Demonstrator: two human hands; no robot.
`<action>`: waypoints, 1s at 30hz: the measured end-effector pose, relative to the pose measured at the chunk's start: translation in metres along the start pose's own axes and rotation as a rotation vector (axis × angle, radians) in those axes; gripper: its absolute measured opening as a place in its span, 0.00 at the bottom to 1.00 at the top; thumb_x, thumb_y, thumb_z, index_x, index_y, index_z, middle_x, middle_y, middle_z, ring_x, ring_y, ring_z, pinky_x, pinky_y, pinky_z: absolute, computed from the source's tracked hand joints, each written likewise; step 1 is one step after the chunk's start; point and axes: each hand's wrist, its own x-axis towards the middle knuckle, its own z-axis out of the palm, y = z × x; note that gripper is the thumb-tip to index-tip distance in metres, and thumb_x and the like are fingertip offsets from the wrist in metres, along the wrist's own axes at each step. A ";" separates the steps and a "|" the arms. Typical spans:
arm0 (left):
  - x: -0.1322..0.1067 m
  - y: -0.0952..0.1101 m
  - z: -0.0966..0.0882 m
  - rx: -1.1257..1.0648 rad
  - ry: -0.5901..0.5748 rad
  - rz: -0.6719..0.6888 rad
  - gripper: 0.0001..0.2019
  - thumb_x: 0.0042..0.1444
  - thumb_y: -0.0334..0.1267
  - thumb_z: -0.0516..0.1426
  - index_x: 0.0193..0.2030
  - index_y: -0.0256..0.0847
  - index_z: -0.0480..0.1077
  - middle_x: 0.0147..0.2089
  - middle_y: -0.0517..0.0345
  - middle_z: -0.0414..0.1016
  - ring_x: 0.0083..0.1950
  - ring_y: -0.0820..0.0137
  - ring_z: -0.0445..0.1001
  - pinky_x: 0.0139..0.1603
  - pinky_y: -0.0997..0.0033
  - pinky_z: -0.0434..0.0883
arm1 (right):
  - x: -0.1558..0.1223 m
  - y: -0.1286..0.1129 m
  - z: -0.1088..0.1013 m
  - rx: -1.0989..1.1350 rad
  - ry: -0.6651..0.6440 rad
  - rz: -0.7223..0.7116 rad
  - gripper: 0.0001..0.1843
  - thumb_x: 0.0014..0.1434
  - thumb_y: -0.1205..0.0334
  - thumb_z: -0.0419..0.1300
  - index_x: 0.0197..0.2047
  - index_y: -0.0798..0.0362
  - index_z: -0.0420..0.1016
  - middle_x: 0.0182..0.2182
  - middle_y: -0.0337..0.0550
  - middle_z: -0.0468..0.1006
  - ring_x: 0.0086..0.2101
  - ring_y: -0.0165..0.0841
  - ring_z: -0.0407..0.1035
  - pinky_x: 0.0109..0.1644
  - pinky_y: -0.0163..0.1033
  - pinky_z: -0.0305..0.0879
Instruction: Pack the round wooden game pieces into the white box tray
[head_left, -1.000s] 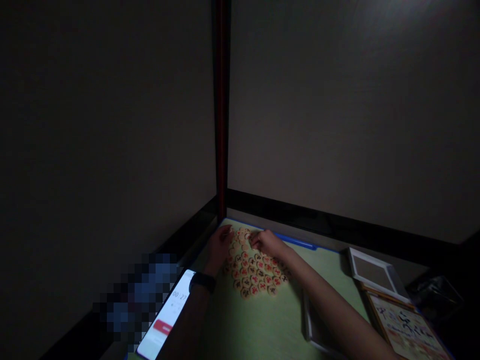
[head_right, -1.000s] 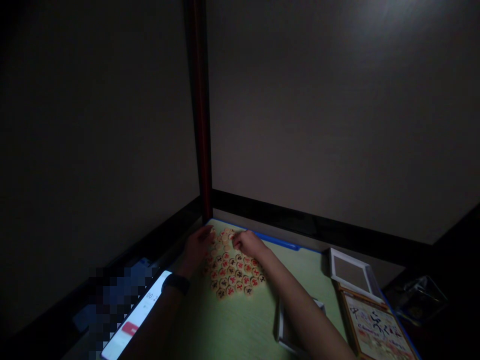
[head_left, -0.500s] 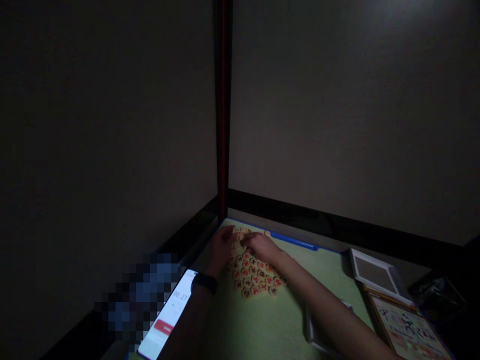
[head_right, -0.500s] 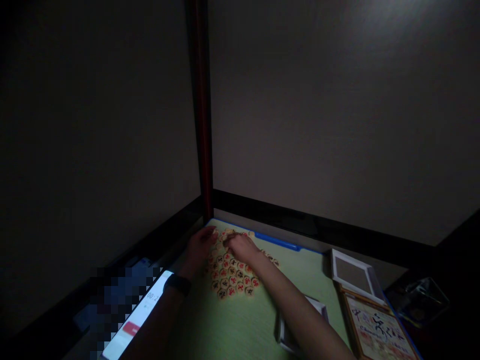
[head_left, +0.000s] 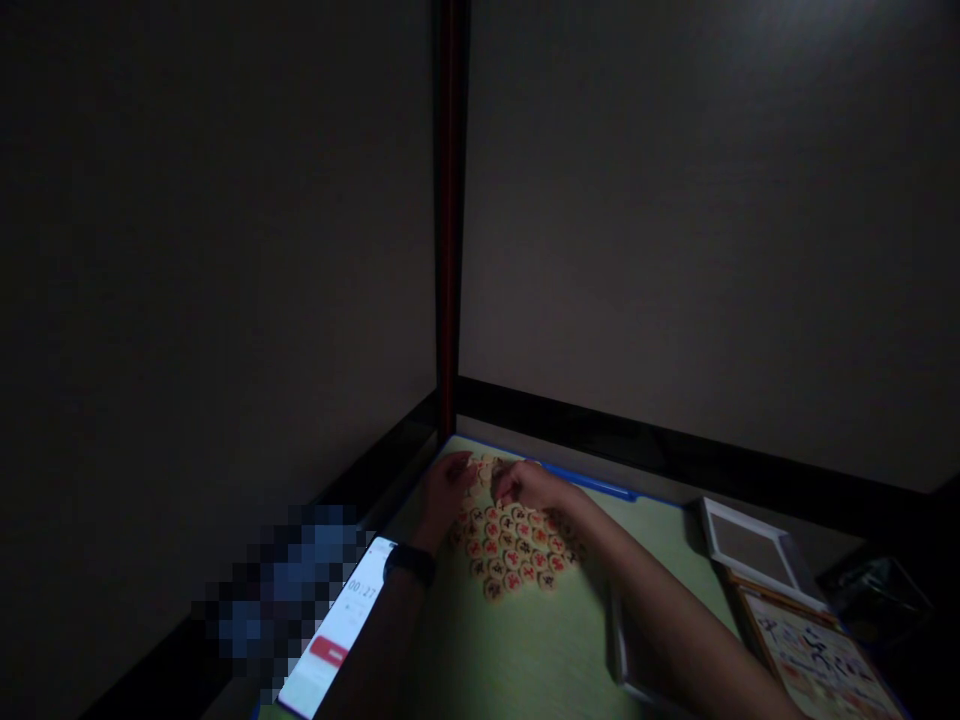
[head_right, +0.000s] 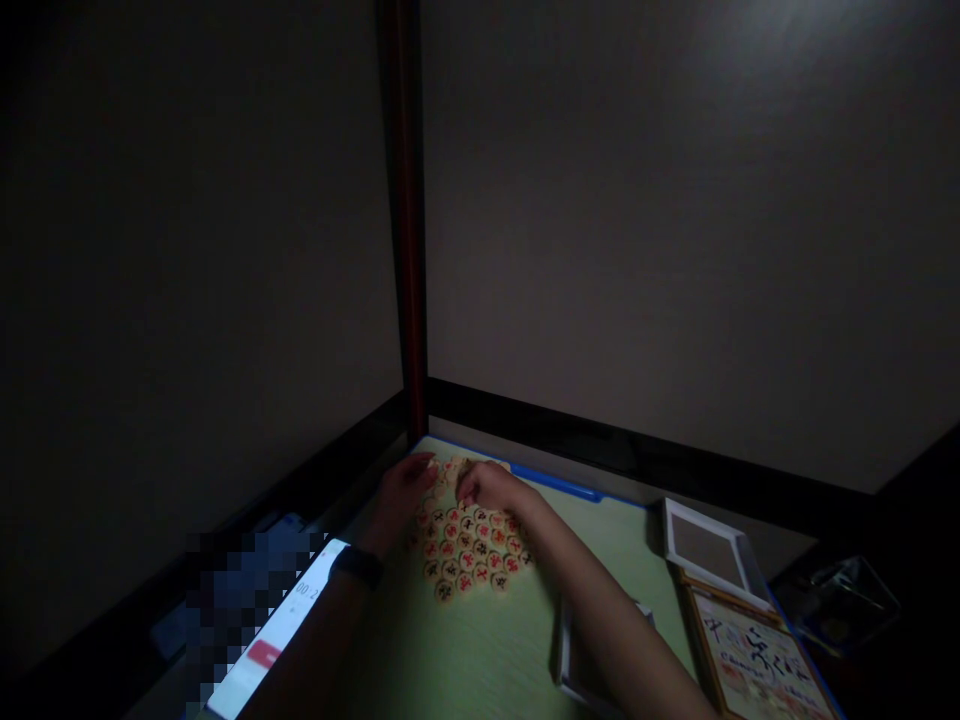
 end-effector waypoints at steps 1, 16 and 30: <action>0.000 0.000 0.000 -0.008 -0.003 -0.010 0.15 0.46 0.39 0.66 0.41 0.35 0.77 0.38 0.51 0.81 0.40 0.64 0.78 0.42 0.67 0.75 | 0.001 0.003 0.001 0.022 -0.003 -0.002 0.18 0.48 0.78 0.58 0.37 0.55 0.85 0.31 0.39 0.84 0.33 0.30 0.76 0.36 0.29 0.64; -0.016 0.011 0.004 -0.331 -0.184 -0.263 0.23 0.39 0.48 0.71 0.39 0.35 0.76 0.38 0.52 0.81 0.35 0.71 0.76 0.35 0.73 0.71 | -0.008 -0.035 -0.003 0.247 0.423 -0.070 0.21 0.50 0.70 0.65 0.49 0.50 0.81 0.43 0.44 0.82 0.41 0.37 0.76 0.45 0.36 0.68; -0.009 0.006 0.006 -0.062 -0.036 -0.185 0.18 0.43 0.47 0.67 0.36 0.38 0.72 0.26 0.60 0.75 0.28 0.70 0.73 0.29 0.73 0.67 | -0.009 -0.027 0.002 -0.070 0.285 0.167 0.11 0.63 0.64 0.55 0.47 0.56 0.73 0.35 0.47 0.81 0.36 0.35 0.73 0.37 0.35 0.60</action>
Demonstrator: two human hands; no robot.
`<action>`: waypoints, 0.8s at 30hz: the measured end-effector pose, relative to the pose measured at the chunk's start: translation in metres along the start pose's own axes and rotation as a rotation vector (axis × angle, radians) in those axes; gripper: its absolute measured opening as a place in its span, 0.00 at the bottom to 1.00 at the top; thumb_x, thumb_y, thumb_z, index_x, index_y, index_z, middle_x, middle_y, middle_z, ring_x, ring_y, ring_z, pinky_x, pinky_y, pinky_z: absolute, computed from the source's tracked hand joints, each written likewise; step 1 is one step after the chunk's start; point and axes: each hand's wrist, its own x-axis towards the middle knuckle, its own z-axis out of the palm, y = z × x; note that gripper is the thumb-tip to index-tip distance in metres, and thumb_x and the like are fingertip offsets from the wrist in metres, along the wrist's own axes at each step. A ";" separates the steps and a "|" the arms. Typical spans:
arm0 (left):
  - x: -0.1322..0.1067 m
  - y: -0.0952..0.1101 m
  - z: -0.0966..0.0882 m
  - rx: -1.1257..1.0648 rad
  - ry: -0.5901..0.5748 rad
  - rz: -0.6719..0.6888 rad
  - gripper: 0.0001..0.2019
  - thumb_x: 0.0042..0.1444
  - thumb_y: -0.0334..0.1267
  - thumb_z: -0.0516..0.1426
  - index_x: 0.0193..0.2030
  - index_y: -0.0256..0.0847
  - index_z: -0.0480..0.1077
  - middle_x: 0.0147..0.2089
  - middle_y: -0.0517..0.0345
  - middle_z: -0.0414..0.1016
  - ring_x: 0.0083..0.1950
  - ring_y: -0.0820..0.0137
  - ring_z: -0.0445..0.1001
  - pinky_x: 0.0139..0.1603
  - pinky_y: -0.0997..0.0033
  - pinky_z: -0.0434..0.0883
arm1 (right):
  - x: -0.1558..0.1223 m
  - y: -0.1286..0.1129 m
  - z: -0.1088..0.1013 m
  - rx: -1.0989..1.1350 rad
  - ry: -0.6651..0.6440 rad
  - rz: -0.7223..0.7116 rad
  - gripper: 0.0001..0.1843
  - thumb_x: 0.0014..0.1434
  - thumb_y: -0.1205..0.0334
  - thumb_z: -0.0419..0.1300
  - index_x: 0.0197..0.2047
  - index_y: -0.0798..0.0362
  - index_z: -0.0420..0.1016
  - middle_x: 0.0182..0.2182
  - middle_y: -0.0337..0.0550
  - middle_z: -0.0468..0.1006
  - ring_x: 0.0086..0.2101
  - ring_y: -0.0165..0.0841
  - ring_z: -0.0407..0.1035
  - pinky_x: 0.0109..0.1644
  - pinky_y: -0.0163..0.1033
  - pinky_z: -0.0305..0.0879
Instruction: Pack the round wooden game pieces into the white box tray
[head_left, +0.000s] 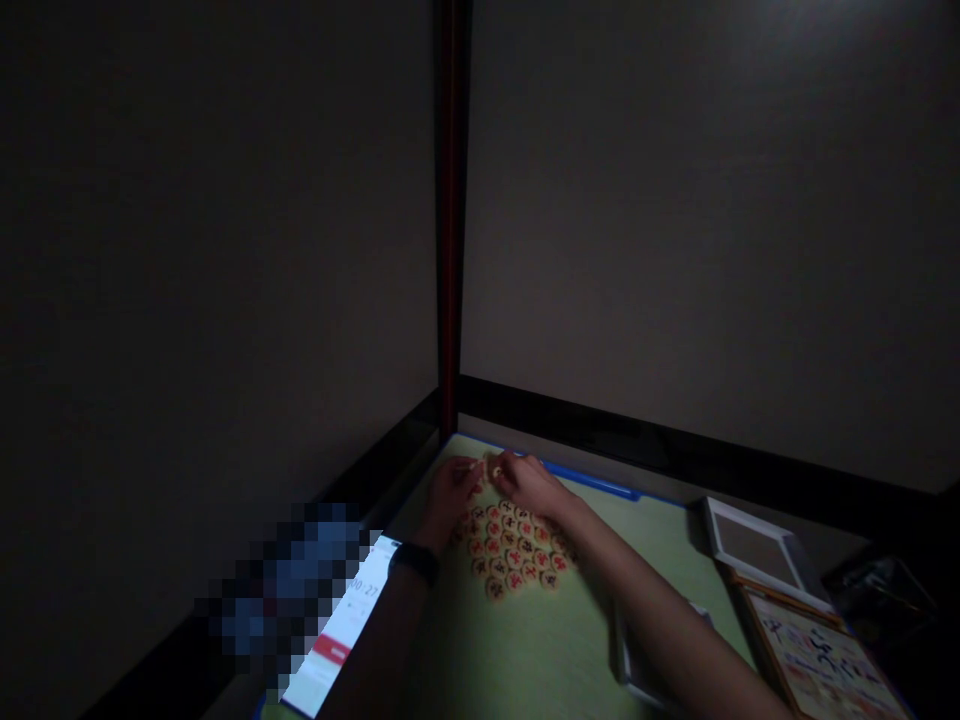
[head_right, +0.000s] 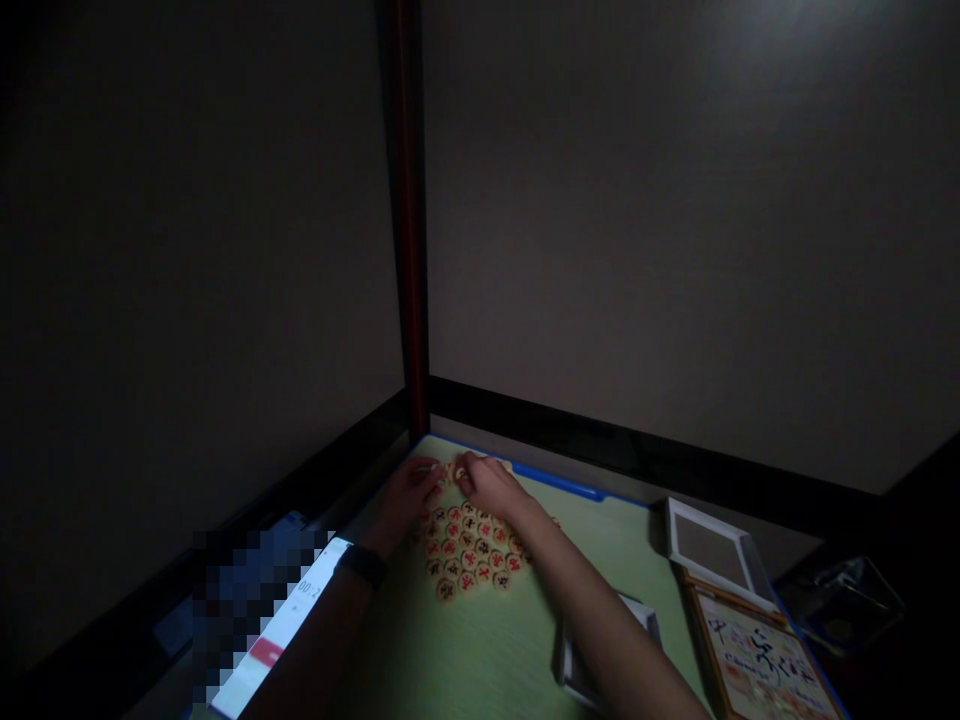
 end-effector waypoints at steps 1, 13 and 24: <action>0.002 -0.002 0.000 0.021 0.006 0.013 0.18 0.43 0.47 0.67 0.36 0.38 0.72 0.26 0.60 0.75 0.28 0.70 0.73 0.29 0.73 0.67 | 0.002 0.003 -0.002 -0.014 -0.020 -0.003 0.10 0.62 0.65 0.55 0.45 0.56 0.74 0.35 0.48 0.80 0.36 0.36 0.73 0.37 0.35 0.60; 0.006 -0.016 0.002 0.195 -0.075 0.119 0.09 0.51 0.38 0.59 0.38 0.38 0.75 0.27 0.58 0.77 0.27 0.68 0.75 0.32 0.70 0.71 | 0.009 0.008 -0.002 -0.084 -0.187 -0.108 0.11 0.53 0.73 0.59 0.36 0.53 0.81 0.38 0.47 0.81 0.41 0.37 0.73 0.43 0.34 0.62; -0.002 -0.009 0.003 0.373 -0.093 0.203 0.03 0.48 0.32 0.60 0.31 0.40 0.74 0.30 0.57 0.80 0.35 0.66 0.78 0.39 0.69 0.71 | 0.008 0.008 -0.006 0.045 -0.172 -0.163 0.15 0.50 0.79 0.56 0.34 0.54 0.81 0.31 0.39 0.81 0.34 0.31 0.74 0.38 0.31 0.62</action>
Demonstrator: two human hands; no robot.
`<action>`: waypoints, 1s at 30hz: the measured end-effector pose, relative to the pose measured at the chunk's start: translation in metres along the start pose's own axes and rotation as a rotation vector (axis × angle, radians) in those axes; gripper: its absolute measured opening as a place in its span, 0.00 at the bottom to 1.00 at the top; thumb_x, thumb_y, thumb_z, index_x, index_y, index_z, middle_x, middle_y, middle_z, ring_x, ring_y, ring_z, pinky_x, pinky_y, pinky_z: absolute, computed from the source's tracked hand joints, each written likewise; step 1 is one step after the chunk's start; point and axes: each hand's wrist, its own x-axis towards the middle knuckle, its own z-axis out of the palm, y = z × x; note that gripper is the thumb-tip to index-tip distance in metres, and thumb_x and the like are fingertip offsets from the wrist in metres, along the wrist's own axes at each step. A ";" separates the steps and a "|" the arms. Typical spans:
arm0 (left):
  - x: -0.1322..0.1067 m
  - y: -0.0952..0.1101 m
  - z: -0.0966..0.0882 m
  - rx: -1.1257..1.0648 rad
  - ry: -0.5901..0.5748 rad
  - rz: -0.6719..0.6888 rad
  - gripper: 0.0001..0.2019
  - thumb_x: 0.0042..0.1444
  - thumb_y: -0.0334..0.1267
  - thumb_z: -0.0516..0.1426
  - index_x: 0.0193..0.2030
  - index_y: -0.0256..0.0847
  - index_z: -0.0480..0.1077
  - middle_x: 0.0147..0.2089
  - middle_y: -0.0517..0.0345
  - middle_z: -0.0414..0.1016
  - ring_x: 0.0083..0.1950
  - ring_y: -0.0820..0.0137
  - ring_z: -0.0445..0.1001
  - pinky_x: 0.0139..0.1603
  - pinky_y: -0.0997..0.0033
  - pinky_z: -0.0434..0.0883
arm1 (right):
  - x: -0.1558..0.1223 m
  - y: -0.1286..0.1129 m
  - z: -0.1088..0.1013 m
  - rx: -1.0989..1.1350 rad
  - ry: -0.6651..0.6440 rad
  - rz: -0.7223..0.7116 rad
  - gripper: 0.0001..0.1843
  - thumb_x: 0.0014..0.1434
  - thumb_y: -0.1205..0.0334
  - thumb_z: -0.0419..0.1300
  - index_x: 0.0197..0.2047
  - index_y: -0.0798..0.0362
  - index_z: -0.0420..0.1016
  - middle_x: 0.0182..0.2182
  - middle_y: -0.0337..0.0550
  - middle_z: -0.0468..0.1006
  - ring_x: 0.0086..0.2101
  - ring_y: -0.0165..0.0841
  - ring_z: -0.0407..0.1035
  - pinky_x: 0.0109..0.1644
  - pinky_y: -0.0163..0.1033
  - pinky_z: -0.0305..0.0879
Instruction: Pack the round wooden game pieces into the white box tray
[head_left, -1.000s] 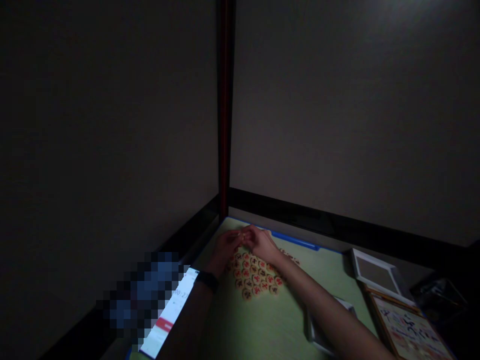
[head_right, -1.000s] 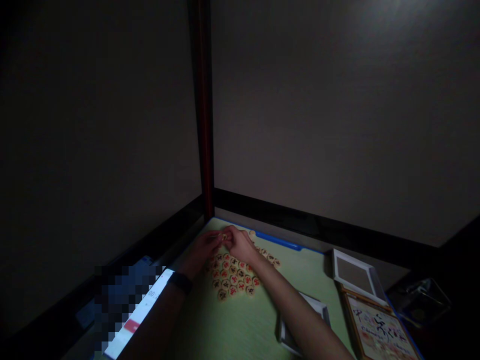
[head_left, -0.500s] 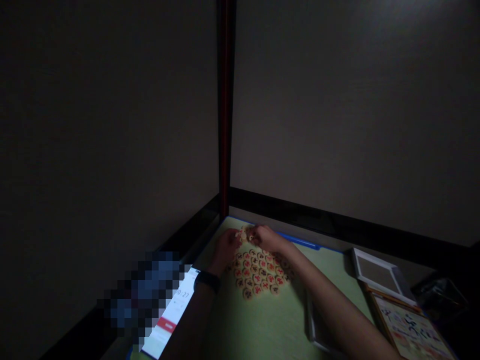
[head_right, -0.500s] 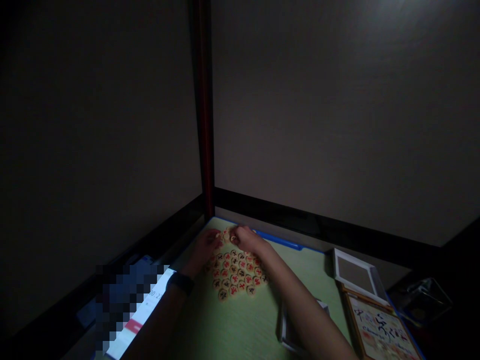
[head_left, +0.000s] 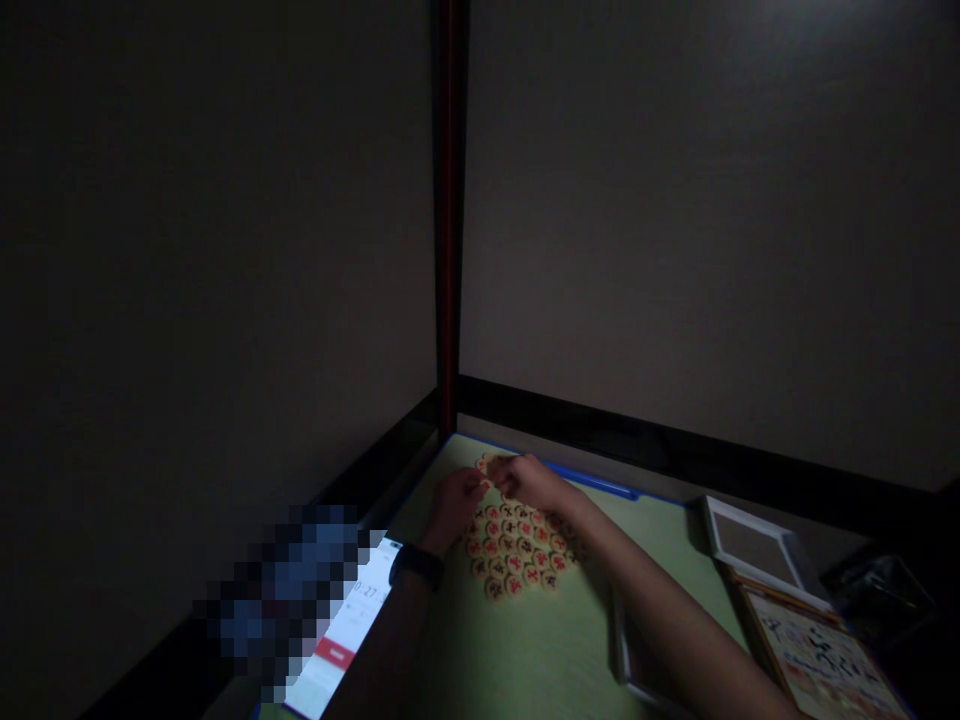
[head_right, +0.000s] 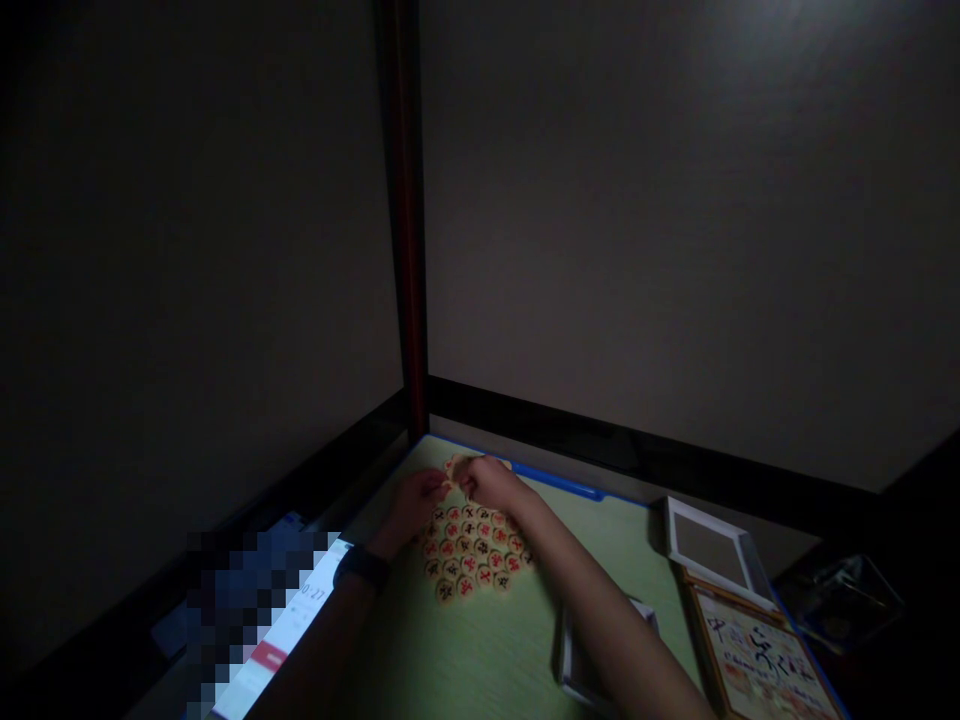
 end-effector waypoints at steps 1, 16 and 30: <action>0.000 -0.001 0.001 -0.006 -0.001 -0.006 0.03 0.49 0.33 0.60 0.32 0.40 0.73 0.30 0.57 0.80 0.35 0.65 0.78 0.38 0.69 0.71 | -0.001 -0.003 0.000 0.021 0.019 -0.004 0.17 0.51 0.78 0.56 0.38 0.54 0.81 0.33 0.39 0.82 0.35 0.30 0.74 0.38 0.30 0.63; -0.002 0.012 -0.028 0.477 0.014 -0.034 0.06 0.57 0.33 0.57 0.32 0.38 0.75 0.36 0.50 0.80 0.38 0.65 0.76 0.39 0.70 0.65 | 0.000 -0.018 0.012 -0.187 0.015 0.082 0.09 0.55 0.68 0.59 0.36 0.54 0.81 0.34 0.49 0.82 0.38 0.38 0.75 0.40 0.36 0.63; -0.011 0.025 -0.028 0.831 -0.174 0.071 0.10 0.56 0.37 0.56 0.33 0.39 0.80 0.38 0.43 0.80 0.42 0.58 0.76 0.44 0.65 0.66 | 0.015 -0.031 0.004 -0.285 0.001 0.014 0.13 0.60 0.70 0.57 0.42 0.50 0.82 0.43 0.46 0.81 0.44 0.37 0.73 0.44 0.34 0.64</action>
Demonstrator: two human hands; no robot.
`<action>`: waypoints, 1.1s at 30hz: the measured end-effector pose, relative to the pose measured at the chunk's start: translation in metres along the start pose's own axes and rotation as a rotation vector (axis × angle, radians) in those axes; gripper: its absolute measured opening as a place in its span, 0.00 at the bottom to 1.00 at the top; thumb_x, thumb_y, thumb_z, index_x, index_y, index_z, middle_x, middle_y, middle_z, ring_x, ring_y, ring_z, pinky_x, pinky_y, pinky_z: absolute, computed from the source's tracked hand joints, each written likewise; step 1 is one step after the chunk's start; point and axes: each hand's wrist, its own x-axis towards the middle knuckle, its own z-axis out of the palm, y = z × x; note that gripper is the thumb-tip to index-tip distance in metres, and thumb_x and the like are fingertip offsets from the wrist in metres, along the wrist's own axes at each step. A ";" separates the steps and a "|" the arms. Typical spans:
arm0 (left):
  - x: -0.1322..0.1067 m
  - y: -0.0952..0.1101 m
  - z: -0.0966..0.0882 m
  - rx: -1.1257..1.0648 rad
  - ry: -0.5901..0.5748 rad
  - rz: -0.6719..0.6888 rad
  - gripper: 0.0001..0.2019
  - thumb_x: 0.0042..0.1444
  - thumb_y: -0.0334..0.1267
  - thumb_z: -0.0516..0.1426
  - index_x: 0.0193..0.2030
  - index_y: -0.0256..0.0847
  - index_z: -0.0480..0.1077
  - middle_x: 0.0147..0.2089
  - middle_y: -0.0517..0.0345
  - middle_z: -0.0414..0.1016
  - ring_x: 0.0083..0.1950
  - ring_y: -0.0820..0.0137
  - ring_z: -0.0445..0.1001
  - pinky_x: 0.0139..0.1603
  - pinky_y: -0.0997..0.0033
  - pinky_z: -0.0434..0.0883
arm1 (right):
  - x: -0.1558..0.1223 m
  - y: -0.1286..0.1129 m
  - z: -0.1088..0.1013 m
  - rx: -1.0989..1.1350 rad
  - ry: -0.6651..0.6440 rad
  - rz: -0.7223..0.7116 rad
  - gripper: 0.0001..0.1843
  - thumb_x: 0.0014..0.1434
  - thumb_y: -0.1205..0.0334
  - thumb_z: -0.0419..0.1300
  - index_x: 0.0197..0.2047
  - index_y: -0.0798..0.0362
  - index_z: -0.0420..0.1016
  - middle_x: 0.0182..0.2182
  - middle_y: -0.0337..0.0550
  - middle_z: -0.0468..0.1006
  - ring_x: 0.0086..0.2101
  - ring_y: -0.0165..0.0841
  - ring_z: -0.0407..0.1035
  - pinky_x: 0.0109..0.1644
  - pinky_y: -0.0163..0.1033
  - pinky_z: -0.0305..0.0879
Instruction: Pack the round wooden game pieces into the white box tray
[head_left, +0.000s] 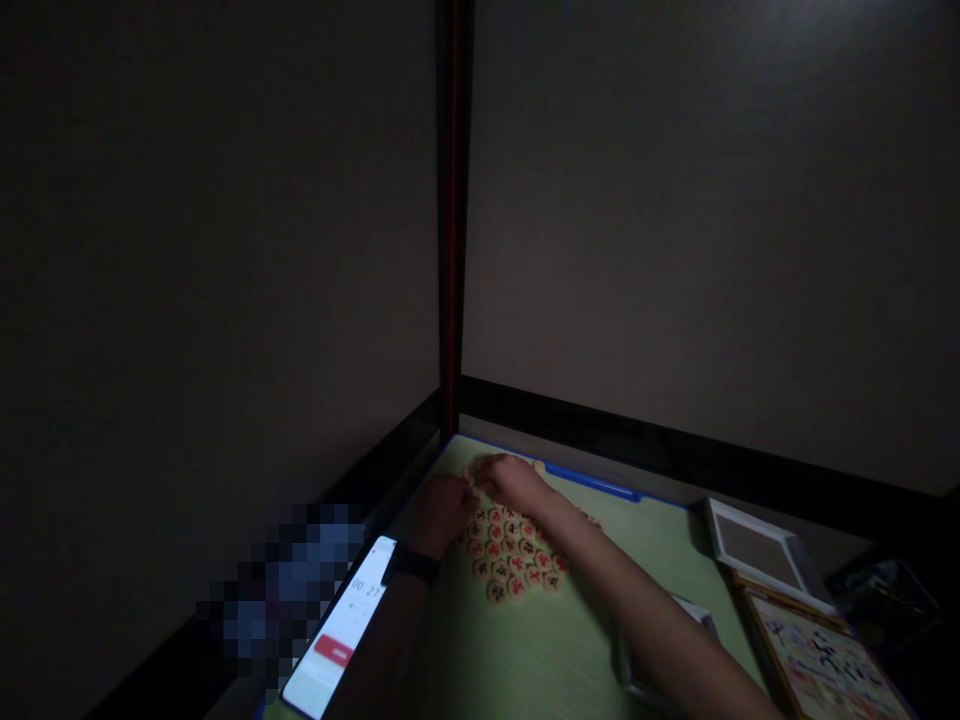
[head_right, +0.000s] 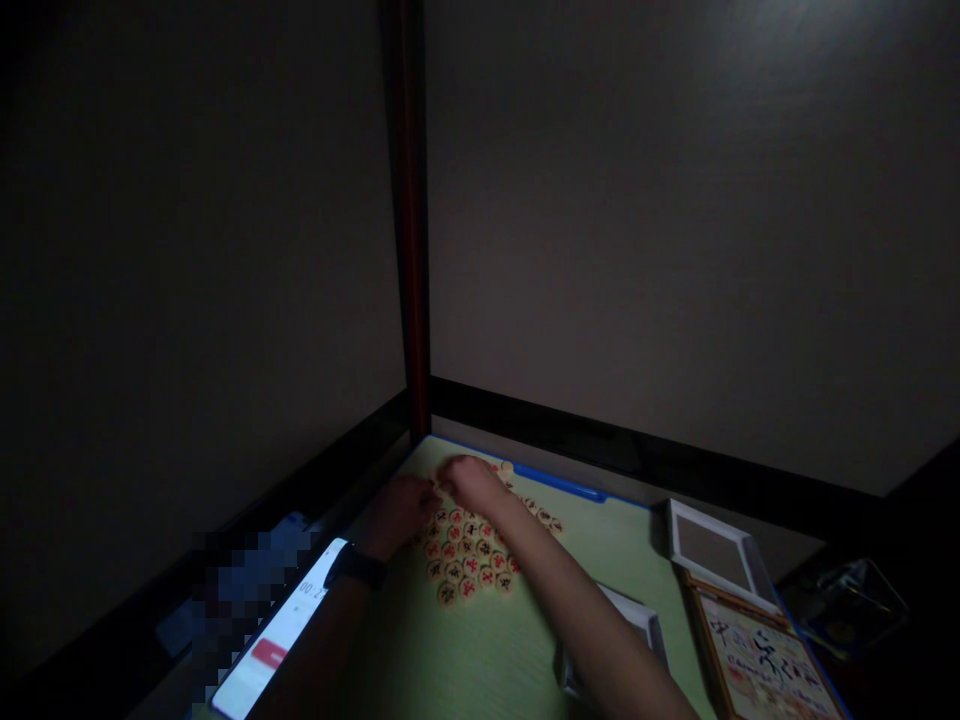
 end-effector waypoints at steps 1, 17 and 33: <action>0.000 0.000 0.000 0.000 -0.004 0.006 0.10 0.56 0.37 0.56 0.32 0.39 0.80 0.37 0.43 0.80 0.42 0.58 0.76 0.44 0.65 0.66 | 0.002 -0.003 0.001 -0.014 -0.001 -0.017 0.14 0.60 0.70 0.56 0.43 0.51 0.82 0.44 0.49 0.81 0.46 0.38 0.73 0.46 0.35 0.64; -0.001 0.003 -0.003 0.041 -0.068 0.039 0.10 0.58 0.34 0.56 0.40 0.38 0.79 0.42 0.42 0.81 0.47 0.57 0.78 0.48 0.63 0.67 | -0.002 0.004 0.019 0.096 0.023 -0.001 0.25 0.55 0.77 0.55 0.54 0.51 0.78 0.47 0.50 0.82 0.50 0.40 0.73 0.52 0.39 0.66; 0.002 0.000 0.003 0.062 -0.073 0.092 0.13 0.60 0.29 0.53 0.48 0.40 0.77 0.46 0.48 0.81 0.51 0.62 0.77 0.53 0.66 0.69 | 0.004 0.029 0.037 0.429 -0.002 -0.040 0.14 0.49 0.77 0.59 0.31 0.53 0.84 0.26 0.36 0.82 0.31 0.30 0.74 0.36 0.31 0.63</action>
